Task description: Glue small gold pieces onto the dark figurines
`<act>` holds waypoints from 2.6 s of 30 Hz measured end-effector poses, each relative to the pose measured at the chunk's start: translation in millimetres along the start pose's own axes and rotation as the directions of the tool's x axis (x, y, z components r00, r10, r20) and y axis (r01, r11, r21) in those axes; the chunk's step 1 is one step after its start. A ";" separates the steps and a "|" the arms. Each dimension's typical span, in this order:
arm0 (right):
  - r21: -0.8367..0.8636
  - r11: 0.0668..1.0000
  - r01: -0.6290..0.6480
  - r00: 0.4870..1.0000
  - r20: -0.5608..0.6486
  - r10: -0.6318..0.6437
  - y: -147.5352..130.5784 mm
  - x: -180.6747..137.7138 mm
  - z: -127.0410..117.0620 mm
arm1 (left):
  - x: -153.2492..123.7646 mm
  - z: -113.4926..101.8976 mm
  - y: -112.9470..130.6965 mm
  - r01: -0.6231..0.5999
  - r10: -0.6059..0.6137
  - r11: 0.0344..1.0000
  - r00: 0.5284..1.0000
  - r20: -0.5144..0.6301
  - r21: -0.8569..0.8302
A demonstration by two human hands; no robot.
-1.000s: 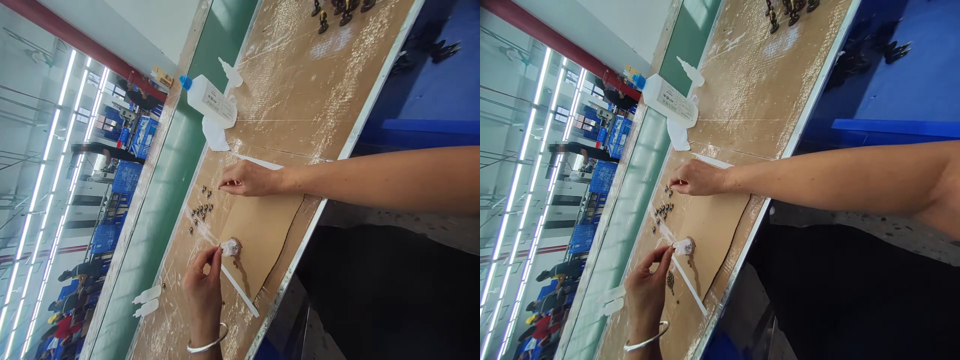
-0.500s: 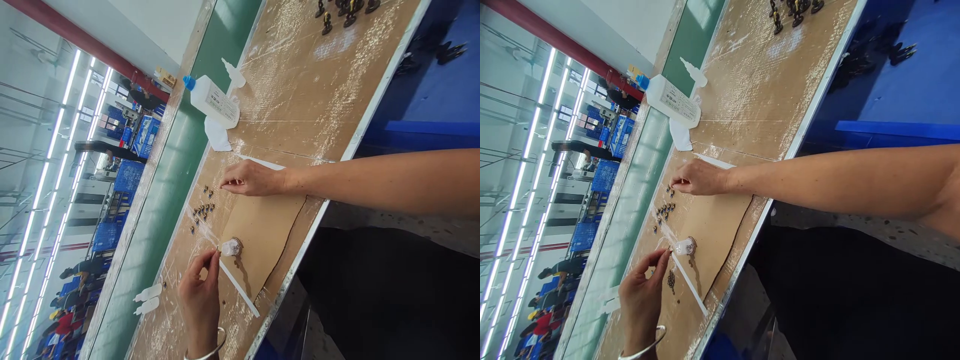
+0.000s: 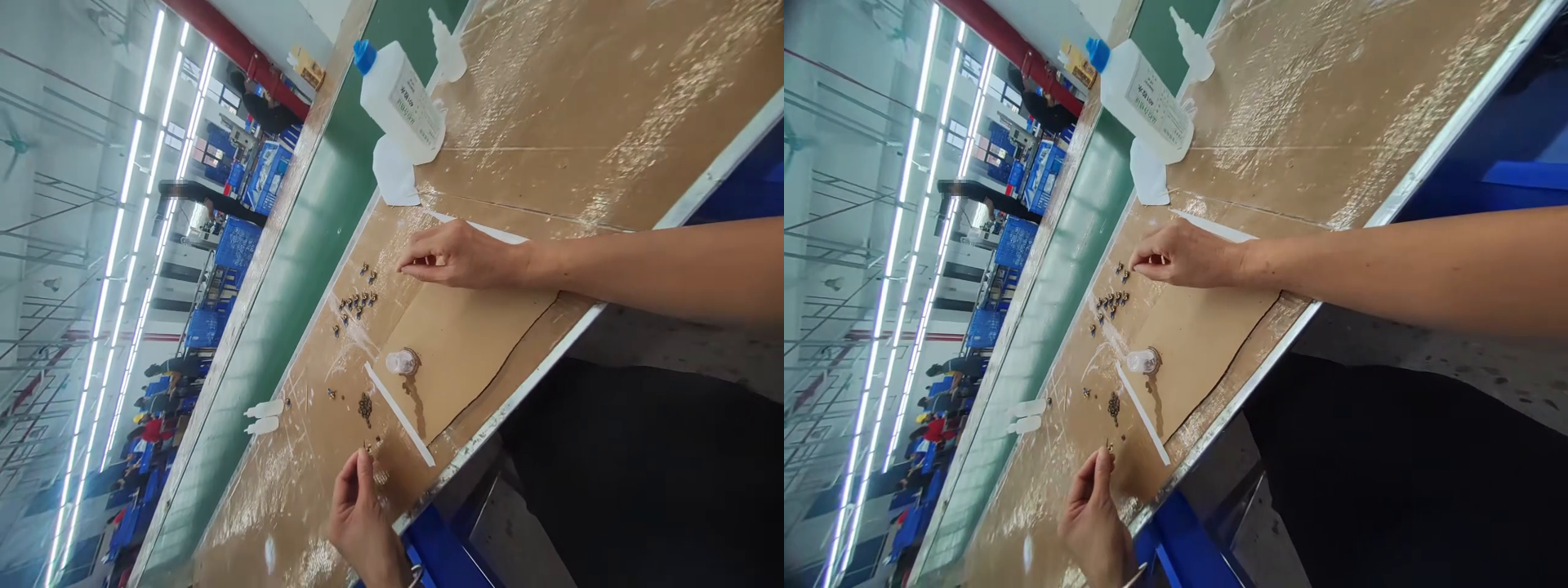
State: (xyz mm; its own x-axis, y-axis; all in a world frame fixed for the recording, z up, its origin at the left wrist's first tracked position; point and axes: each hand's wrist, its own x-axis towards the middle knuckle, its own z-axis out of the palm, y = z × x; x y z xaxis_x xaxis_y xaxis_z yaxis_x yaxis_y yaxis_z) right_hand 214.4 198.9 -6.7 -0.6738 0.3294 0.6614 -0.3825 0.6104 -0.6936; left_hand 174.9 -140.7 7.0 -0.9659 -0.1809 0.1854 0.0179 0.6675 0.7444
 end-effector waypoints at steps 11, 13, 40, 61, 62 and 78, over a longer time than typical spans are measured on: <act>-0.069 0.998 -0.003 1.000 0.012 0.003 0.5 -1.2 1.5 | 6.2 2.4 -10.6 -0.004 0.005 1.000 0.994 0.107 -0.011; -0.078 0.997 -0.005 1.000 0.023 0.007 -0.2 -1.1 0.9 | 7.7 2.4 -10.9 -0.010 0.010 1.000 0.993 0.121 -0.003; -0.118 0.993 0.010 1.000 0.022 -0.008 -7.3 -0.3 -2.6 | 20.1 2.2 -15.7 -0.031 0.019 0.996 0.989 0.146 0.081; -0.122 0.992 -0.037 0.998 0.041 0.042 -9.6 -0.4 -3.0 | 22.4 0.9 -10.4 -0.041 0.009 0.985 0.982 0.190 0.167; -0.118 0.992 -0.033 0.998 0.042 0.038 -9.2 -0.3 -2.9 | 23.0 1.0 -10.8 -0.046 0.012 0.984 0.981 0.193 0.170; -0.128 0.992 -0.018 1.000 0.021 0.021 -8.4 -0.6 -2.4 | 30.7 1.1 -6.7 -0.131 0.065 0.959 0.964 0.258 0.250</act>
State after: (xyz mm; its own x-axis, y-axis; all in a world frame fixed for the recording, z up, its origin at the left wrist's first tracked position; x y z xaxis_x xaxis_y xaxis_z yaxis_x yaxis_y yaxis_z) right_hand 219.6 195.3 -0.5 -0.6947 0.3269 0.6407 -0.2861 0.6917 -0.6631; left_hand 144.8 -149.9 7.0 -0.9966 0.0553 0.0613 0.0794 0.8447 0.5294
